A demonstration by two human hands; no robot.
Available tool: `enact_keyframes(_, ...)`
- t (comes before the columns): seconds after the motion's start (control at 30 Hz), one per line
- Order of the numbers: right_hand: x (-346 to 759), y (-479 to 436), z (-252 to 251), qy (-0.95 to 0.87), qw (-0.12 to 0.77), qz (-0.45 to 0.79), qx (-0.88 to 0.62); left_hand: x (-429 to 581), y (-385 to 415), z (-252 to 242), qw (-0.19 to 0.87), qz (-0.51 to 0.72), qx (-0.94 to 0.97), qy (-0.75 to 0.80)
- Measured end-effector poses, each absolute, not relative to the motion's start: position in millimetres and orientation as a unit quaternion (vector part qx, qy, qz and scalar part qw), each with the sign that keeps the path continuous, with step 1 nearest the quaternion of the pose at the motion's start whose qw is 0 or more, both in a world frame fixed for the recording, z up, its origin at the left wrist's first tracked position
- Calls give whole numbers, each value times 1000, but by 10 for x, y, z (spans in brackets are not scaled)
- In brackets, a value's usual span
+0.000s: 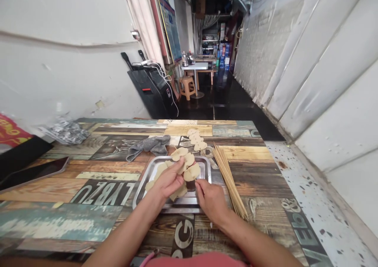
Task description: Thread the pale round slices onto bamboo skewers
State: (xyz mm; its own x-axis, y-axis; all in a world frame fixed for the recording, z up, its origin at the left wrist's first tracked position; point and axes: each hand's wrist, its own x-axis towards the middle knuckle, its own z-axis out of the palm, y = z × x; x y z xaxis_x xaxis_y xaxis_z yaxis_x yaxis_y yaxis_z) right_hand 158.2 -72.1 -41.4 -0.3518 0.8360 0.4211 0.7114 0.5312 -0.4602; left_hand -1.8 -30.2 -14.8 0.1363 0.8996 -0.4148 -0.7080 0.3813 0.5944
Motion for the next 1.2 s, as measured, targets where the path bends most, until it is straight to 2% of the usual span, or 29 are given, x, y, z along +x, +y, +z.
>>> enact_keyframes(0.23, 1577, -690, -389, -809, 328, 109, -475, -22, -306, -178, 750, 539, 155, 351)
enact_keyframes(0.63, 1627, -718, -367, -804, 360, 127, -456, -167, -322, -96, 782, 456, 230, 356)
enact_keyframes(0.8, 1637, -737, -315, -808, 358, 134, -449, -289, -275, -32, 812, 467, 214, 278)
enact_keyframes(0.97, 1632, -757, -324, -819, 348, 123, -439, -394, -225, 29, 707, 591, 198, 333)
enact_keyframes(1.07, 1623, -760, -348, -826, 338, 126, -433, -382, -222, 25, 669, 604, 208, 380)
enact_keyframes(1.2, 1626, -751, -386, -827, 329, 121, -439, -340, -219, -28, 668, 596, 224, 385)
